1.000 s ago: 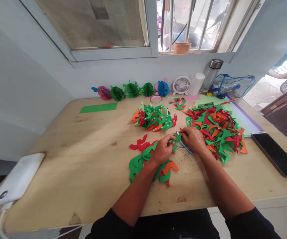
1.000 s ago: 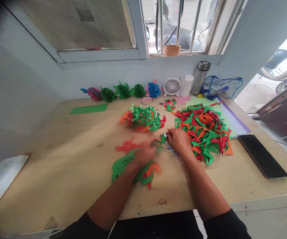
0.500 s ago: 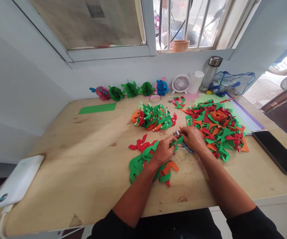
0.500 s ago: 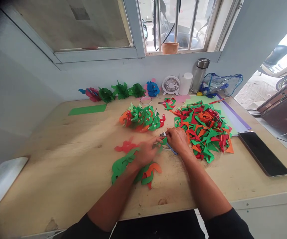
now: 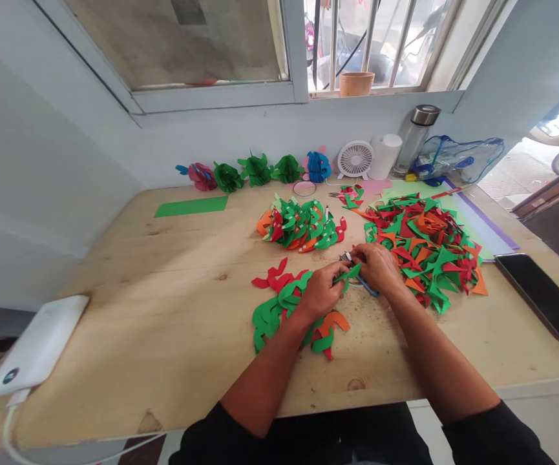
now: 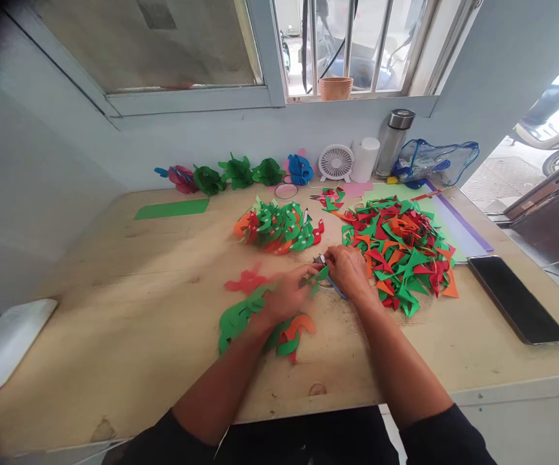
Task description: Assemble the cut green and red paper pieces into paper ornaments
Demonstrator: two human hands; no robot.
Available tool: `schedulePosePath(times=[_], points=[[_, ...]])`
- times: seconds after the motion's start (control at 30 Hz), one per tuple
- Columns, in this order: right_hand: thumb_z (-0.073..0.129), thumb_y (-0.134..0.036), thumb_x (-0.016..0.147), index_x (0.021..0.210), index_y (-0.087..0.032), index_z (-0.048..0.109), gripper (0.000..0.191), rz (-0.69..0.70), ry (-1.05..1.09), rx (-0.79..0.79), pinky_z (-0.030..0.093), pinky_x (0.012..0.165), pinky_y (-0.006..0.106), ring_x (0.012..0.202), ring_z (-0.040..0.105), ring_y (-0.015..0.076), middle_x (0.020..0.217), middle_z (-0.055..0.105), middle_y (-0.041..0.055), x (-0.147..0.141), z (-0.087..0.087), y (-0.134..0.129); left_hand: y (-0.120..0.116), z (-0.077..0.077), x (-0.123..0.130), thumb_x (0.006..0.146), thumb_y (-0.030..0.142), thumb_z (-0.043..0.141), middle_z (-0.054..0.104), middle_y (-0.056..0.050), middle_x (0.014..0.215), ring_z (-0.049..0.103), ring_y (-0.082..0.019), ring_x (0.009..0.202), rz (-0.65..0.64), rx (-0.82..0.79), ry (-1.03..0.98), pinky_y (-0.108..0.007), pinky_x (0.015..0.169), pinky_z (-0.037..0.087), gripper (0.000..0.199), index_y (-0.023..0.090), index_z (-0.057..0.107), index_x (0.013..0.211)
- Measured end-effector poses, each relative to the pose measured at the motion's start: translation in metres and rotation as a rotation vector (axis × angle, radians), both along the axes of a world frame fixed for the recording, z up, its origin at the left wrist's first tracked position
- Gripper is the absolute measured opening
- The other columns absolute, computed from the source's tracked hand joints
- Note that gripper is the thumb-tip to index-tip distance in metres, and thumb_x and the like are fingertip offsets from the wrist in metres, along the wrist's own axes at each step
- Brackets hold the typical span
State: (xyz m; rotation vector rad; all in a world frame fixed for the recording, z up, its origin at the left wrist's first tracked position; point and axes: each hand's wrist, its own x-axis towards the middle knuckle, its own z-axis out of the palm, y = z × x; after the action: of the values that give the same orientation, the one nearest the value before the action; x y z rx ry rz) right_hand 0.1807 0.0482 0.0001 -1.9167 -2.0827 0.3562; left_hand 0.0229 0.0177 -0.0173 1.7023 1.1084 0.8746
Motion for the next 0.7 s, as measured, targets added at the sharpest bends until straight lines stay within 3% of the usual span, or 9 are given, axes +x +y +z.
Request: schedulePosePath(times=[0.23, 0.5, 0.7], points=[[0.054, -0.020, 0.075, 0.082, -0.021, 0.065, 0.013, 0.041, -0.003, 0.008, 0.033, 0.065, 0.025, 0.077, 0.054, 0.0180, 0.076, 0.066, 0.0034, 0.0020, -0.0036, 0.0026, 0.0012, -0.0022, 0.0000, 0.073, 0.010, 0.048, 0.065, -0.003, 0.115, 0.062, -0.017, 0.101, -0.004, 0.024, 0.025, -0.029, 0.090, 0.047, 0.020, 0.020, 0.062, 0.083], [0.052, -0.019, 0.076, 0.082, -0.020, 0.064, 0.014, 0.061, 0.003, 0.006, 0.034, 0.066, 0.024, 0.074, 0.054, 0.0170, 0.075, 0.065, 0.0037, 0.0027, -0.0055, 0.0039, 0.0013, 0.0008, 0.0003, 0.073, 0.012, 0.051, 0.070, -0.003, 0.100, 0.066, -0.017, 0.089, 0.023, -0.009, 0.079, -0.027, 0.082, 0.050, 0.020, 0.020, 0.065, 0.085], [0.052, -0.018, 0.075, 0.081, -0.020, 0.064, 0.013, 0.063, -0.004, -0.016, 0.034, 0.065, 0.025, 0.075, 0.053, 0.0173, 0.075, 0.064, 0.0040, 0.0013, -0.0026, 0.0034, 0.0011, 0.0026, 0.0004, 0.073, 0.012, 0.053, 0.068, -0.003, 0.106, 0.064, -0.018, 0.094, 0.028, -0.011, 0.076, -0.029, 0.085, 0.049, 0.020, 0.021, 0.066, 0.086]])
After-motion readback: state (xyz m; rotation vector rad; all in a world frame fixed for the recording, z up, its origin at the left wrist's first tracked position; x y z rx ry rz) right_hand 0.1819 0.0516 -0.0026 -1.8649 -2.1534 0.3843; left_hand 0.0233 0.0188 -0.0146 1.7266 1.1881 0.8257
